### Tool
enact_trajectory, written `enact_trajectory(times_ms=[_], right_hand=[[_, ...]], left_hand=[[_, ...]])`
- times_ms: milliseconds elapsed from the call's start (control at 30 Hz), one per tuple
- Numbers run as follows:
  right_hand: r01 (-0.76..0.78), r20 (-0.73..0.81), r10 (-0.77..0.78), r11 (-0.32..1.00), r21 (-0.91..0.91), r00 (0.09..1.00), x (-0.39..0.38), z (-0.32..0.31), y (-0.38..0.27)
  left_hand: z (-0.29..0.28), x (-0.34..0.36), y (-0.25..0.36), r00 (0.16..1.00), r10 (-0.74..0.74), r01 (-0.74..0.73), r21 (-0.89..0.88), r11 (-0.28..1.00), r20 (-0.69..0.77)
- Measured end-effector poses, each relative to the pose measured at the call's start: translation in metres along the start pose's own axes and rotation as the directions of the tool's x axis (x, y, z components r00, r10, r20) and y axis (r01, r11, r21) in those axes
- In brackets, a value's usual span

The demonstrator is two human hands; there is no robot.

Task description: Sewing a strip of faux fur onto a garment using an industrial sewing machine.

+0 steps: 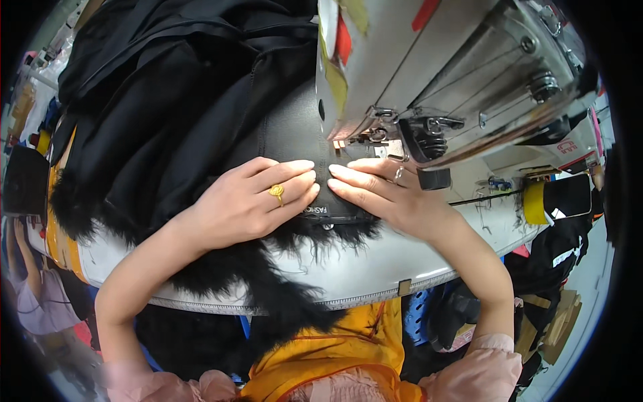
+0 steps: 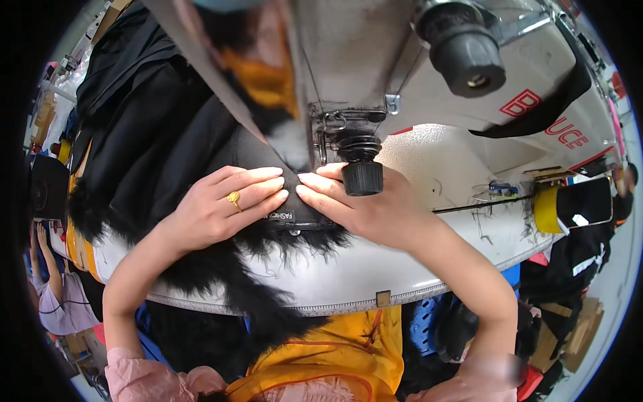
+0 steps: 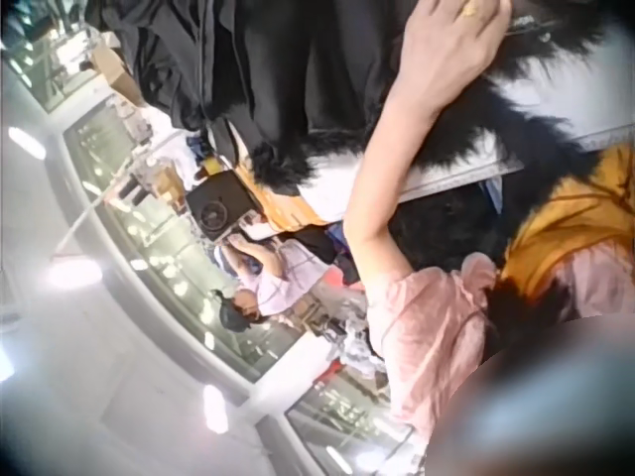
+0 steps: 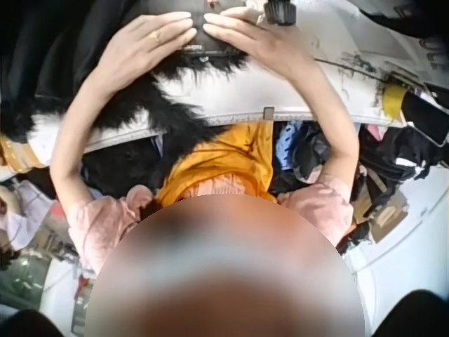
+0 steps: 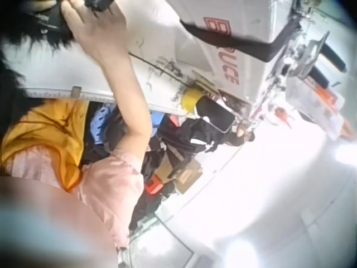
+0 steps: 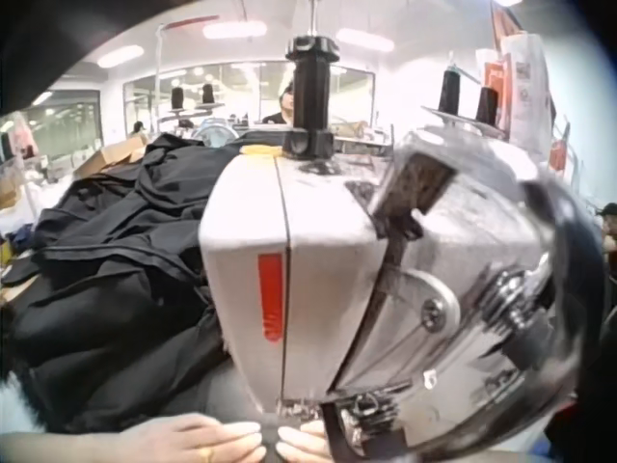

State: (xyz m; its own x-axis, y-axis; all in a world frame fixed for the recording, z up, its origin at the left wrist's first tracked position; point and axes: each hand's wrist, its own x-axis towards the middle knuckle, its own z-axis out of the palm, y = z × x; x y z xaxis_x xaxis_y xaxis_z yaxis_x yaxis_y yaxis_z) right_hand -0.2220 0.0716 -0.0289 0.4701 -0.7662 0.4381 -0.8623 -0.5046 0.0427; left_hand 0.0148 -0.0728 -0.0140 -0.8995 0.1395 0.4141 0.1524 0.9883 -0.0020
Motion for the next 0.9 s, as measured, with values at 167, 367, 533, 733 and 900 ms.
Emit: enact_trajectory(times_ms=[167,367,533,733,900], right_hand=[[-0.052,0.035,0.050,0.997,0.059,0.998,-0.011,0.010,0.022],[-0.251,0.043,0.250,0.967,0.037,0.967,-0.034,0.011,0.042],[-0.468,0.136,0.453,0.876,0.118,0.881,-0.044,0.008,0.043],[-0.457,0.007,0.488,0.813,0.361,0.873,-0.030,0.003,0.036],[-0.298,0.024,0.297,0.954,0.031,0.954,-0.035,0.005,0.044]], left_hand=[[-0.010,0.001,-0.013,0.996,0.085,-0.084,0.016,0.996,-0.016],[0.009,0.011,-0.031,0.987,0.093,-0.085,0.064,0.994,-0.133],[0.020,0.013,-0.034,0.993,0.003,0.005,0.069,0.998,-0.116],[0.017,0.012,-0.027,0.995,-0.079,0.082,0.044,0.996,-0.062],[0.016,0.012,-0.031,0.995,-0.095,0.095,-0.008,0.995,-0.029]])
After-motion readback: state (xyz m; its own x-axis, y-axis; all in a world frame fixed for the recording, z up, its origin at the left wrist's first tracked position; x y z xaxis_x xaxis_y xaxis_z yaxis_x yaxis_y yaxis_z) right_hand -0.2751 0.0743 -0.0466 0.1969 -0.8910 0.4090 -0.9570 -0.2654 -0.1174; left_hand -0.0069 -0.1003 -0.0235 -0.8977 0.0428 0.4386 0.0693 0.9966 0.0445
